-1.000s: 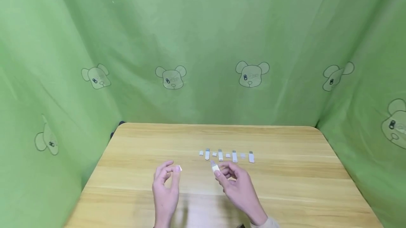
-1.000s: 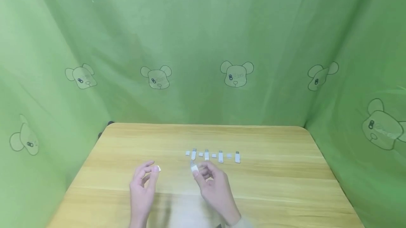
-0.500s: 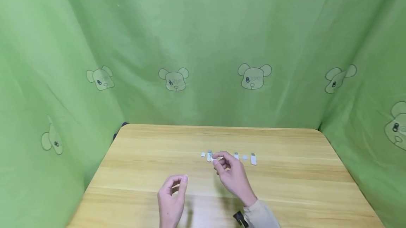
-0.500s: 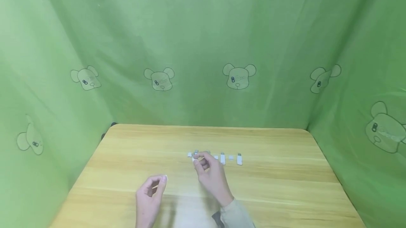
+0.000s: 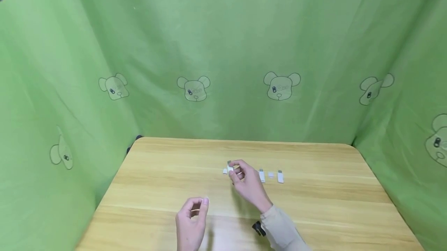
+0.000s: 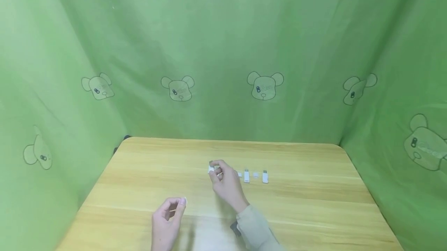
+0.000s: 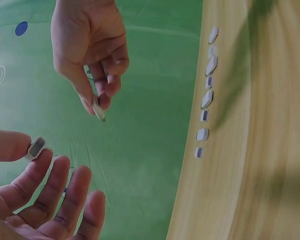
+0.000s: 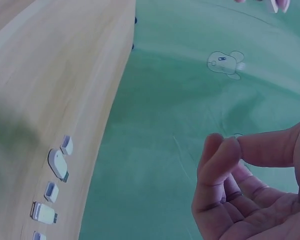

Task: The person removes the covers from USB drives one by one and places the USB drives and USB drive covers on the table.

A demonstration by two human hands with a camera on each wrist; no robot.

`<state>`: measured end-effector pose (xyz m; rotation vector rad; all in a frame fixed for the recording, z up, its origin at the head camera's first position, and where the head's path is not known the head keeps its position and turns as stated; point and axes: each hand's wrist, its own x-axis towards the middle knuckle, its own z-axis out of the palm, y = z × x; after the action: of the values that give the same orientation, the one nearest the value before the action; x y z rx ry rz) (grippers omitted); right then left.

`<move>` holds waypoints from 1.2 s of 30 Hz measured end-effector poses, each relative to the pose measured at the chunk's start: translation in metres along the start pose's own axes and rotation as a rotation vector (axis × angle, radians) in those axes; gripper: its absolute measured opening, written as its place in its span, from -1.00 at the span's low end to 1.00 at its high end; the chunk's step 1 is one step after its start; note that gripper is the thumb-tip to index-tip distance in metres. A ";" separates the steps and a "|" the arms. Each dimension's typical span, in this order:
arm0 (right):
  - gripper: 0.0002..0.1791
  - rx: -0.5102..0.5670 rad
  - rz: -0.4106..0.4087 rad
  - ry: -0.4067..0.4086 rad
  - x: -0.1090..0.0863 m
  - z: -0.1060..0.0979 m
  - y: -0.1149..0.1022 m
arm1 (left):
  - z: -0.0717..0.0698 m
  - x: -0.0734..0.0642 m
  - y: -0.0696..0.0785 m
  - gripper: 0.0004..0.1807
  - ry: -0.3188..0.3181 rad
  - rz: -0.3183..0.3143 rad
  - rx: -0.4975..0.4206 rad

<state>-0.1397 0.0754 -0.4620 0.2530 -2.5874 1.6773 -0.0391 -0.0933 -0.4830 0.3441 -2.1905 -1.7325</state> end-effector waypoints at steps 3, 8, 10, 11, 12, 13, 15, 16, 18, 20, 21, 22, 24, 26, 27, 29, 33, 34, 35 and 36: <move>-0.71 -0.018 -0.009 -0.010 0.006 0.005 0.002 | 0.000 -0.001 -0.002 -0.84 0.004 -0.013 -0.001; -0.68 -0.079 -0.019 -0.024 0.017 0.013 0.006 | -0.001 -0.002 -0.004 -0.82 0.006 -0.030 0.007; -0.67 -0.090 -0.006 -0.036 0.021 0.016 0.007 | -0.002 -0.002 -0.005 -0.82 0.009 -0.031 0.012; -0.66 -0.094 0.002 -0.043 0.024 0.018 0.008 | -0.002 -0.002 -0.005 -0.82 0.010 -0.029 0.013; -0.65 -0.095 0.013 -0.051 0.026 0.020 0.008 | -0.002 -0.003 -0.005 -0.82 0.012 -0.031 0.016; -0.64 -0.101 0.021 -0.060 0.029 0.022 0.009 | -0.002 -0.003 -0.006 -0.82 0.013 -0.030 0.019; -0.63 -0.113 0.040 -0.074 0.033 0.027 0.010 | -0.002 -0.003 -0.006 -0.83 0.016 -0.031 0.019; -0.63 -0.120 0.049 -0.081 0.035 0.029 0.010 | -0.002 -0.003 -0.006 -0.83 0.017 -0.030 0.020; -0.62 -0.132 0.061 -0.093 0.040 0.033 0.011 | -0.002 -0.004 -0.006 -0.83 0.020 -0.027 0.019; -0.60 -0.142 0.069 -0.106 0.044 0.037 0.013 | -0.002 -0.004 -0.006 -0.83 0.024 -0.025 0.018; -0.60 -0.143 0.077 -0.115 0.047 0.039 0.014 | -0.002 -0.004 -0.006 -0.83 0.026 -0.023 0.018; -0.60 -0.144 0.085 -0.125 0.049 0.041 0.015 | -0.002 -0.004 -0.006 -0.83 0.027 -0.024 0.020; -0.59 -0.146 0.105 -0.143 0.052 0.045 0.020 | -0.002 -0.004 -0.007 -0.82 0.025 -0.028 0.022; -0.58 -0.149 0.128 -0.158 0.055 0.049 0.025 | -0.003 -0.005 -0.007 -0.82 0.018 -0.034 0.027; -0.58 -0.151 0.142 -0.161 0.056 0.051 0.028 | -0.003 -0.005 -0.007 -0.82 0.016 -0.036 0.027; -0.58 -0.163 0.157 -0.163 0.058 0.054 0.033 | -0.003 -0.006 -0.007 -0.82 0.011 -0.038 0.028; -0.58 -0.172 0.170 -0.167 0.060 0.061 0.042 | -0.003 -0.007 -0.008 -0.82 0.003 -0.043 0.033; -0.59 -0.174 0.169 -0.168 0.060 0.063 0.044 | -0.003 -0.008 -0.008 -0.82 0.002 -0.046 0.034; -0.59 -0.169 0.174 -0.172 0.060 0.064 0.046 | -0.003 -0.008 -0.008 -0.82 0.002 -0.051 0.034; -0.59 -0.168 0.178 -0.175 0.060 0.066 0.047 | -0.004 -0.009 -0.008 -0.82 -0.001 -0.056 0.034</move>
<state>-0.2034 0.0278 -0.5241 0.1727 -2.9410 1.5371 -0.0295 -0.0948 -0.4907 0.4163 -2.2337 -1.7261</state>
